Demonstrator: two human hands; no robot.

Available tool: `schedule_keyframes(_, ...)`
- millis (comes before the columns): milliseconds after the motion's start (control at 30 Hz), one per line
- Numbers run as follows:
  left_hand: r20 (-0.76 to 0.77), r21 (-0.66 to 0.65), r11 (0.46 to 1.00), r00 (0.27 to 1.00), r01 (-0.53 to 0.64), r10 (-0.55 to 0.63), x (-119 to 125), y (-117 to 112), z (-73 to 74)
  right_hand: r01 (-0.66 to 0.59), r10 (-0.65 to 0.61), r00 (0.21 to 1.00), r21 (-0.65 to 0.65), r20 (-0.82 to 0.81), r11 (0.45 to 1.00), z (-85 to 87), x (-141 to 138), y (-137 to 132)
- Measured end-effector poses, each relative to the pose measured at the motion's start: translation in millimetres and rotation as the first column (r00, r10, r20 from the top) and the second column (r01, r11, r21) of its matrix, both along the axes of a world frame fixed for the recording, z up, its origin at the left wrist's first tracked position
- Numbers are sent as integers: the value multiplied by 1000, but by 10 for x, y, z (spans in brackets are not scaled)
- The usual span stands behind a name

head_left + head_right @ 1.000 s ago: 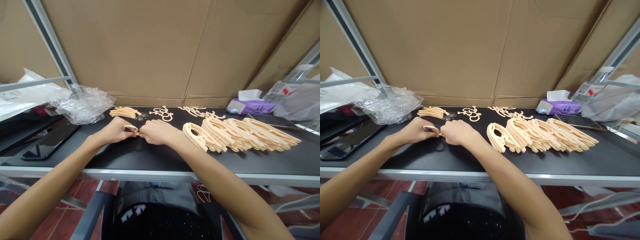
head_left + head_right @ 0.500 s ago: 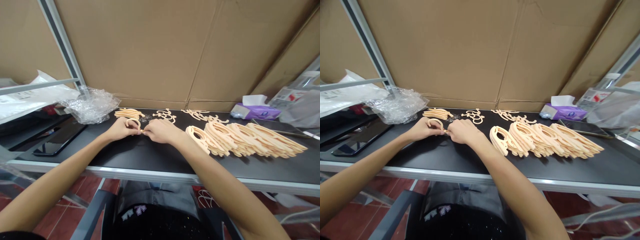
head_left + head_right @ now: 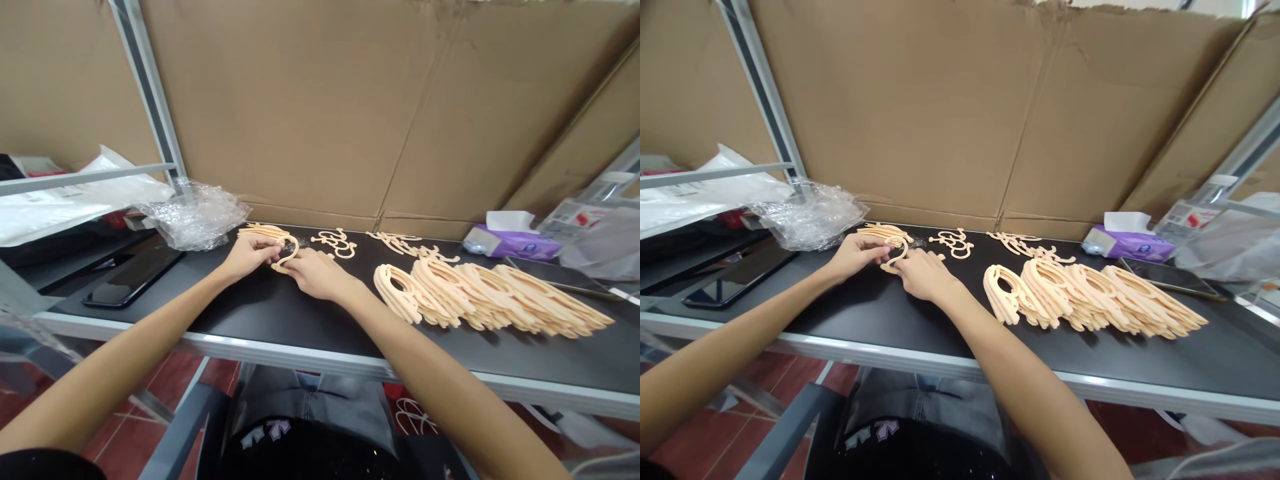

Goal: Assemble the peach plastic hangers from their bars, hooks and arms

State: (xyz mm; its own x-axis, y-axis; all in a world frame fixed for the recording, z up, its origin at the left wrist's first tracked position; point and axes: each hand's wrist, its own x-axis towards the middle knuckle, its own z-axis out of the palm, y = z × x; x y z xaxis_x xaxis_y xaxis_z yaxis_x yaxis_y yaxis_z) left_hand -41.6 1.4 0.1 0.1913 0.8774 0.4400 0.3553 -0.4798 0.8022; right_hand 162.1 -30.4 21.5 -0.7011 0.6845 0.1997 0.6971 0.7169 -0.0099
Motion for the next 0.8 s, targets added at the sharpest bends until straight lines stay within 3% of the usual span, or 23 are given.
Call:
schedule_keyframes(167,-261,205,967,944,-150,202,-81,73,-83,8,-8,1000,-1,5,1000,-19,2,11)
schedule_keyframes(300,-548,401,903,749,-156,372,-119,68,-120,35,-34,998,-3,60,999,0,-9,-6)
schedule_keyframes(400,-693,335,917,602,-218,397,-123,59,-133,55,-55,994,8,95,998,33,-10,-30)
schedule_keyframes(467,-749,266,932,557,-244,360,-124,64,-140,62,-64,992,22,112,998,52,-8,-41)
schedule_keyframes(800,-800,173,941,515,-290,306,-107,74,-110,45,-46,991,7,124,999,121,7,-87)
